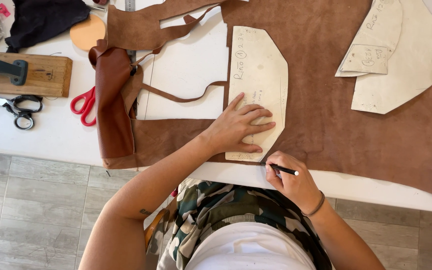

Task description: Tracing various cardboard patterns onto a piece of brown leather using a pen on a workshop table.

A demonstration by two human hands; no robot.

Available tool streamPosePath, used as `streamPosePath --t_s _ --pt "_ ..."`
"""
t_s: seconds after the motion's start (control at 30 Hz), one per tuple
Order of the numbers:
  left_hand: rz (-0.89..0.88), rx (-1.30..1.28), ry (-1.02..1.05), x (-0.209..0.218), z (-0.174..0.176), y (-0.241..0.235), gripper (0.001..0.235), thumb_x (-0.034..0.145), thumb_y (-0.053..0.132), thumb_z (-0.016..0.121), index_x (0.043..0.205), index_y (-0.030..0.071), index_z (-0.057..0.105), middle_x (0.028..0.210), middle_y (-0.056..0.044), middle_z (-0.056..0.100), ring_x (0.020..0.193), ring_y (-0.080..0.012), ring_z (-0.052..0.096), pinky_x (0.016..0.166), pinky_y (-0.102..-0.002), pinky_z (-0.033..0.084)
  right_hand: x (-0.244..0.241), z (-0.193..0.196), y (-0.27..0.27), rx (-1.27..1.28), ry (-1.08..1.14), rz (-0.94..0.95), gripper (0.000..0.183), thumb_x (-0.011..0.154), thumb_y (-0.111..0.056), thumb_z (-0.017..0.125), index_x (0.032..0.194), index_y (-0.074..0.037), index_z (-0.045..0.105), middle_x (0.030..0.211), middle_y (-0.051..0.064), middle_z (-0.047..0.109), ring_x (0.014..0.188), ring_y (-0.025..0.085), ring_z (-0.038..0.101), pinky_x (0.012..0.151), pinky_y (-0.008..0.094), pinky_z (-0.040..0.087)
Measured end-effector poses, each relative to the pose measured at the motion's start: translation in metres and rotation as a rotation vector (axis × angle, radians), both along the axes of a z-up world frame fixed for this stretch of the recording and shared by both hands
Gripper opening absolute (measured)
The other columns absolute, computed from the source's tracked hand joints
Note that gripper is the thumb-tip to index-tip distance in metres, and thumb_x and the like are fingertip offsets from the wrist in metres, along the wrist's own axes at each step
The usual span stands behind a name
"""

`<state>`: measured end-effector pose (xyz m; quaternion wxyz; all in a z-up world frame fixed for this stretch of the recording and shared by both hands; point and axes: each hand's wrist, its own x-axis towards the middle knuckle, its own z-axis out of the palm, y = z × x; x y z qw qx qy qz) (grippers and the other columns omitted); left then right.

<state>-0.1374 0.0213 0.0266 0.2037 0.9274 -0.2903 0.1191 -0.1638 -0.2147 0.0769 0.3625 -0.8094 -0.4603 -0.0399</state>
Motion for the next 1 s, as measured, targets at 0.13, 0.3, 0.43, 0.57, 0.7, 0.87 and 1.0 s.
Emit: streamPosePath --t_s 0.13,0.3,0.43,0.57,0.7,0.87,1.0 --pt "-0.001 0.012 -0.01 -0.001 0.002 0.0 0.068 0.081 0.066 0.073 0.138 0.031 0.062 0.143 0.002 0.052 0.138 -0.0215 0.047 0.118 -0.07 0.023 -0.001 0.0 0.001 0.002 -0.028 -0.004 0.006 0.098 -0.01 0.056 0.094 -0.008 0.059 0.065 0.002 0.052 0.057 0.023 0.062 0.048 0.031 0.052" --pt "-0.006 0.019 0.002 -0.001 0.002 0.001 0.069 0.081 0.066 0.073 0.139 0.03 0.061 0.144 0.001 0.051 0.138 -0.0221 0.047 0.118 -0.07 0.024 0.0 -0.002 0.003 0.007 -0.031 0.009 0.008 0.1 -0.013 0.056 0.094 -0.008 0.059 0.064 0.003 0.05 0.057 0.026 0.062 0.047 0.033 0.051" --pt "-0.001 0.01 -0.006 0.0 -0.001 0.0 0.068 0.081 0.066 0.072 0.138 0.03 0.062 0.144 0.002 0.051 0.138 -0.0215 0.046 0.119 -0.07 0.023 0.005 -0.012 0.0 -0.002 -0.027 0.029 0.008 0.1 -0.014 0.057 0.093 -0.009 0.059 0.066 0.002 0.052 0.057 0.024 0.061 0.048 0.032 0.051" --pt "-0.009 0.005 0.003 0.001 0.0 0.001 0.068 0.082 0.065 0.073 0.138 0.03 0.062 0.143 0.001 0.051 0.138 -0.0222 0.047 0.118 -0.07 0.023 0.01 -0.018 -0.003 0.01 0.026 0.066 0.009 0.1 -0.014 0.058 0.094 -0.007 0.06 0.068 0.007 0.055 0.059 0.029 0.063 0.048 0.035 0.052" --pt "-0.013 0.005 -0.042 0.004 -0.005 0.001 0.069 0.082 0.068 0.07 0.139 0.031 0.061 0.144 0.0 0.051 0.137 -0.0233 0.048 0.116 -0.071 0.025 0.016 -0.011 -0.002 -0.021 0.073 0.108 0.016 0.101 -0.017 0.057 0.099 -0.002 0.06 0.075 0.019 0.06 0.068 0.044 0.064 0.05 0.047 0.052" --pt "-0.011 0.008 -0.038 0.005 -0.006 0.001 0.069 0.081 0.065 0.075 0.139 0.03 0.061 0.143 0.001 0.05 0.137 -0.0226 0.047 0.116 -0.071 0.025 0.018 -0.016 0.004 0.032 0.119 0.145 0.015 0.101 -0.02 0.058 0.101 -0.006 0.062 0.076 0.01 0.063 0.066 0.035 0.066 0.049 0.038 0.054" --pt "-0.006 0.021 -0.045 0.003 -0.014 0.0 0.068 0.082 0.061 0.076 0.141 0.032 0.058 0.144 0.001 0.049 0.137 -0.0218 0.046 0.117 -0.071 0.023 0.016 -0.026 0.012 0.069 0.105 0.207 0.014 0.103 -0.019 0.055 0.105 -0.006 0.061 0.077 0.008 0.061 0.064 0.032 0.066 0.049 0.035 0.055"
